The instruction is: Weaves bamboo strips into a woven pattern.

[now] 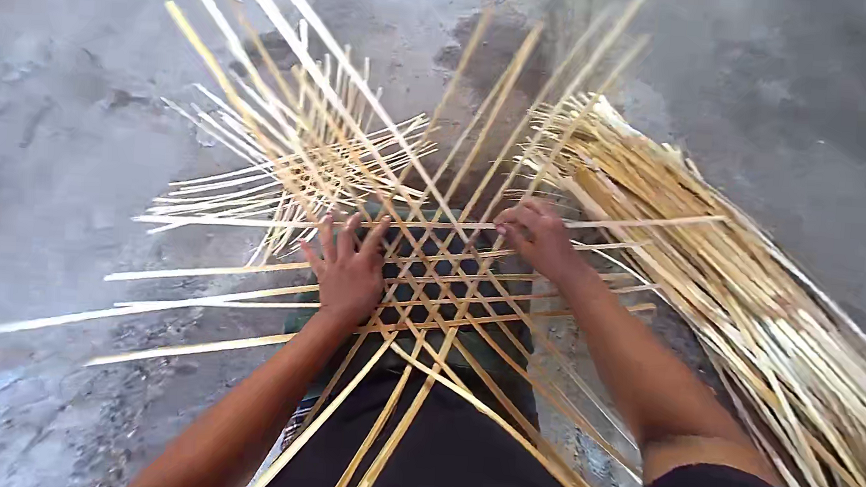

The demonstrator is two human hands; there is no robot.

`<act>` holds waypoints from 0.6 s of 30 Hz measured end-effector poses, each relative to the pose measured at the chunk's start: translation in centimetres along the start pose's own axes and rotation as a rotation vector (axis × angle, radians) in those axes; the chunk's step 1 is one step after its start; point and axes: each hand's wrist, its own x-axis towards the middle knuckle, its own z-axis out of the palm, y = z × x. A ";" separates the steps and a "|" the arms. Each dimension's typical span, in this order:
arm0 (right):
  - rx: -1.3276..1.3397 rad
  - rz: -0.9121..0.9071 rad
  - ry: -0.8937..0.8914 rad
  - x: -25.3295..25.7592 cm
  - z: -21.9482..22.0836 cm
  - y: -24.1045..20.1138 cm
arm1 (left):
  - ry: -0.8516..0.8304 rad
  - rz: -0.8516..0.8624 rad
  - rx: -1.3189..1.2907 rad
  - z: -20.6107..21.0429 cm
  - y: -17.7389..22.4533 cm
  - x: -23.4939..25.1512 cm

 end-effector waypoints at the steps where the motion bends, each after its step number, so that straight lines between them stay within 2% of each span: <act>1: 0.018 -0.018 0.021 0.2 0.2 0.0 | 0.002 0.015 -0.005 0.0 0.0 0.0; 6: 0.087 -0.139 0.008 1.8 0.8 -0.3 | 0.040 0.033 -0.015 0.3 0.1 0.0; 18: 0.109 -0.166 -0.031 1.7 2.2 -1.4 | 0.000 -0.036 -0.008 0.1 0.3 -0.2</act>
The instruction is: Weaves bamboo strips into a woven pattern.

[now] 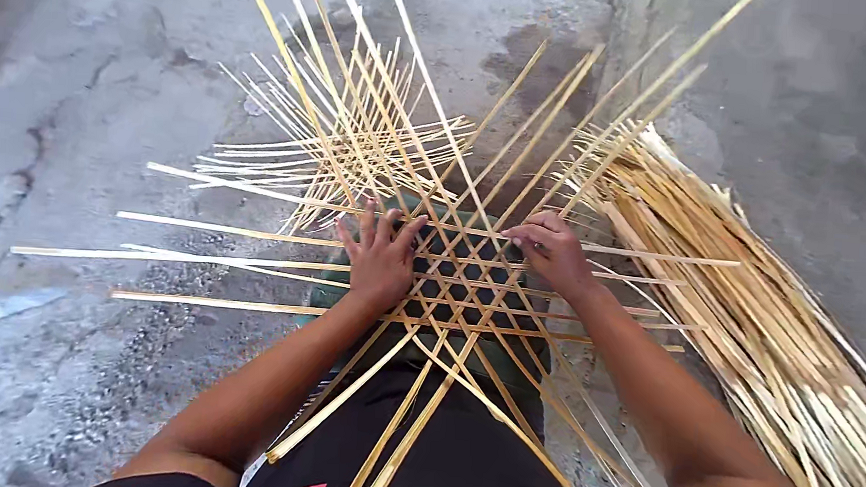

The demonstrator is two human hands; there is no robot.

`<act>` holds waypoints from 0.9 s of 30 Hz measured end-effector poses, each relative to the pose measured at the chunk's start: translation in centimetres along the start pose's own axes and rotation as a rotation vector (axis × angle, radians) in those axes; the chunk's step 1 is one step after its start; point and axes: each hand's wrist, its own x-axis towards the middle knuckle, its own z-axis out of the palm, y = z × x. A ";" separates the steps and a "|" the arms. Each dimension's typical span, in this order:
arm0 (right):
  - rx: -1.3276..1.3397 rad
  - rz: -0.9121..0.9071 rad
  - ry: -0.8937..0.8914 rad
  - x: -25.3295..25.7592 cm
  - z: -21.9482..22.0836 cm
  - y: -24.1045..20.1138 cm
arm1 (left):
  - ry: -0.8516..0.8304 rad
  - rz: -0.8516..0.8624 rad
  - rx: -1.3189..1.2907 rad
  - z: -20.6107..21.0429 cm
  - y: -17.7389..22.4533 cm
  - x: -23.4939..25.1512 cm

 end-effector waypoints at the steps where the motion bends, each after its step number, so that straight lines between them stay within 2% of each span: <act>1: 0.000 0.010 -0.005 -0.3 0.1 -0.1 | 0.013 0.007 0.005 0.1 0.0 -0.1; 6: 0.002 0.043 -0.035 -0.8 0.2 0.0 | 0.055 0.030 0.014 0.2 -0.2 -0.1; 9: -0.125 0.034 -0.019 -0.6 0.3 -0.6 | 0.028 0.040 0.016 -0.1 -0.3 0.2; 12: -0.308 0.073 -0.017 -0.1 1.4 -4.0 | -0.004 0.040 0.012 -1.1 -0.2 1.0; 16: -0.340 0.234 -0.031 -0.6 5.6 -7.3 | 0.060 0.062 0.021 -0.6 -0.6 1.1; 22: -0.486 0.307 0.075 -1.7 7.4 -7.3 | 0.130 0.076 0.068 0.3 -0.9 1.1; 27: -0.432 0.334 0.073 -1.9 7.4 -7.0 | 0.162 0.078 0.063 1.0 -1.1 1.1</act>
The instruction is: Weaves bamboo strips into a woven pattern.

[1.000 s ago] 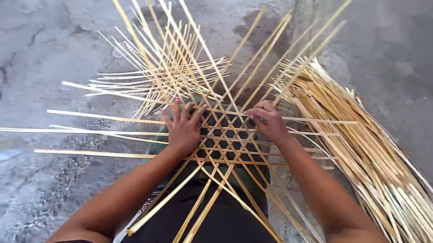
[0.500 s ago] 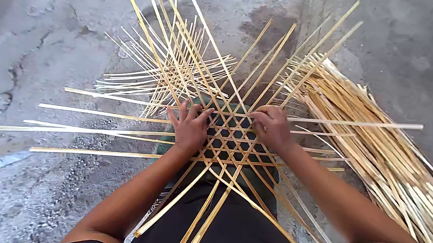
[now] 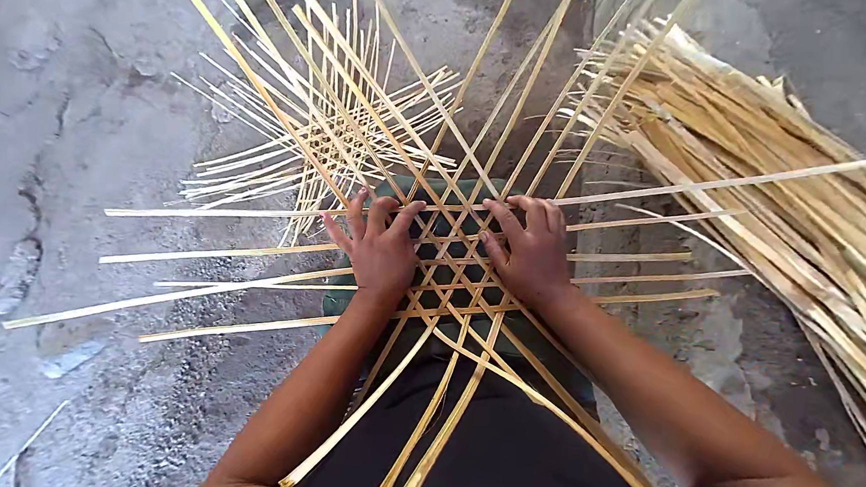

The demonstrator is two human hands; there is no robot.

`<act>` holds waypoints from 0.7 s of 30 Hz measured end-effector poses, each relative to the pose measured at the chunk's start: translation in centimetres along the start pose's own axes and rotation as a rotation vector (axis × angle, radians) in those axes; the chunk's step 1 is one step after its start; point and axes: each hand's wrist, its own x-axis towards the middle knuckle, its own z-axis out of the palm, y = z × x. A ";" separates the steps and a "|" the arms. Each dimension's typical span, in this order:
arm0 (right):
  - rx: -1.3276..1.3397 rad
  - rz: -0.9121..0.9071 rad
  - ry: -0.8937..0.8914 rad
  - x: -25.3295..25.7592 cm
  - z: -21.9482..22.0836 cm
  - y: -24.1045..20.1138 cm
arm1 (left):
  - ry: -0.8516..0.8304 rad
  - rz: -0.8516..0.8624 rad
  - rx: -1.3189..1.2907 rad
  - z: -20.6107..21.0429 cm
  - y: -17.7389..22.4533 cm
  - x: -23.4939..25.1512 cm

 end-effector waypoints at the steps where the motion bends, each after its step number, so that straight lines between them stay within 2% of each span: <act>1: 0.011 0.001 0.005 0.0 0.1 0.2 | 0.017 0.001 0.000 0.1 0.0 0.0; 10: 0.035 0.002 0.056 -0.4 0.4 0.4 | 0.099 0.030 -0.017 0.2 0.0 -0.5; 17: 0.032 0.003 0.084 -0.4 0.3 0.4 | 0.072 0.004 0.001 0.1 0.2 -0.5; 21: 0.138 0.019 0.077 -0.4 -0.1 0.6 | 0.056 0.030 -0.034 -0.4 -0.2 -0.7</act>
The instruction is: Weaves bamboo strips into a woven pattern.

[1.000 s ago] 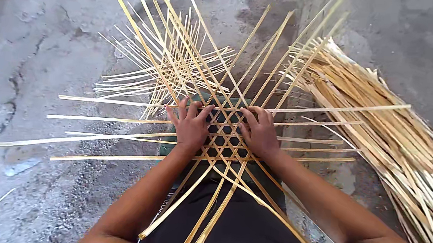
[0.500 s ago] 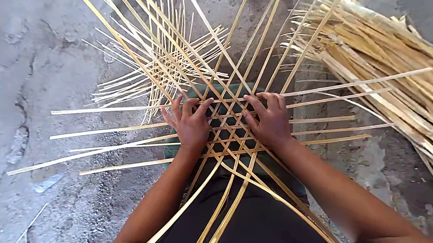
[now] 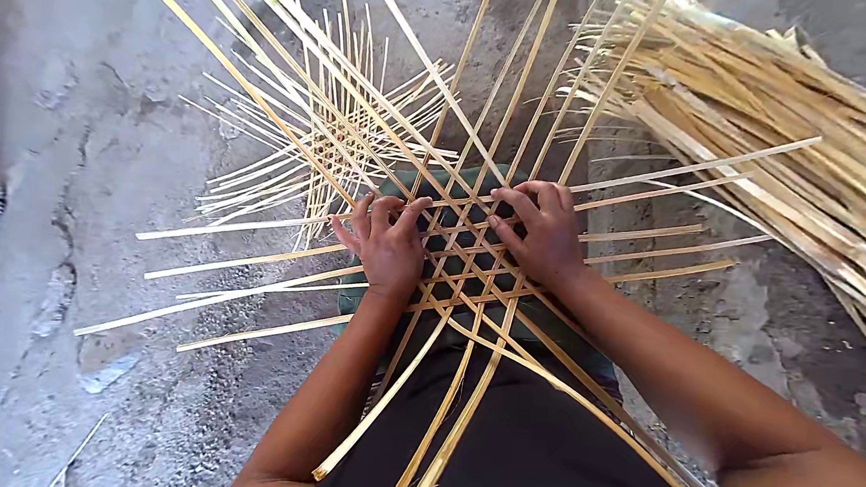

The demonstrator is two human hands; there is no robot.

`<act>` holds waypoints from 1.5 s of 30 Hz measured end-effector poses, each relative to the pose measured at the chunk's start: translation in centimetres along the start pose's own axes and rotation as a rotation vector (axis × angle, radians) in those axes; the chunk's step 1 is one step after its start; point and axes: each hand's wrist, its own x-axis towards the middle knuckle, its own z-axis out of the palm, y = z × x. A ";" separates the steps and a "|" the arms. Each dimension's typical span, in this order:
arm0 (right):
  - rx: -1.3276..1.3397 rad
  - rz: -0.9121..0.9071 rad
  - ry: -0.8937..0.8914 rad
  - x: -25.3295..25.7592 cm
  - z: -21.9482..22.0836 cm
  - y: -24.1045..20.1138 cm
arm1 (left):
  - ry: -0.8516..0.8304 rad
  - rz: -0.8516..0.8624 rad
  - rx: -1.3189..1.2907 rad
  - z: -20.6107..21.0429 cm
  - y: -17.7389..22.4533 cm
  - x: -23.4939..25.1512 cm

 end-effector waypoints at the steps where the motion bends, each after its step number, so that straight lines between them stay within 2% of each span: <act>1: 0.053 0.015 0.001 0.2 -0.4 -0.1 | -0.007 0.011 -0.015 -0.2 -0.1 -0.1; 5: 0.232 0.148 -0.029 1.2 -2.4 -0.7 | -0.017 0.009 -0.041 -0.9 -0.2 -0.4; 11: 0.100 0.036 0.002 0.3 -1.0 -0.6 | 0.000 -0.013 -0.038 -0.1 0.1 -0.4; 17: 0.112 0.155 0.016 1.5 -1.0 -0.5 | -0.010 -0.024 -0.017 0.2 0.1 -0.2; 21: 0.022 0.166 -0.074 2.8 -1.7 -0.7 | -0.026 -0.024 -0.018 0.3 0.0 -0.1; 26: -0.071 0.074 -0.200 3.4 -2.5 -1.0 | -0.025 -0.019 -0.018 0.4 -0.1 -0.1; 33: -0.046 0.161 -0.345 5.3 -3.7 -1.7 | -0.013 -0.014 -0.024 0.3 0.0 0.0; 42: -0.153 0.116 -0.319 5.9 -3.3 -2.7 | -0.001 -0.025 -0.052 0.3 -0.2 -0.2; 45: -0.173 0.049 -0.253 4.7 -2.9 -2.3 | -0.003 -0.021 -0.044 0.2 -0.2 -0.2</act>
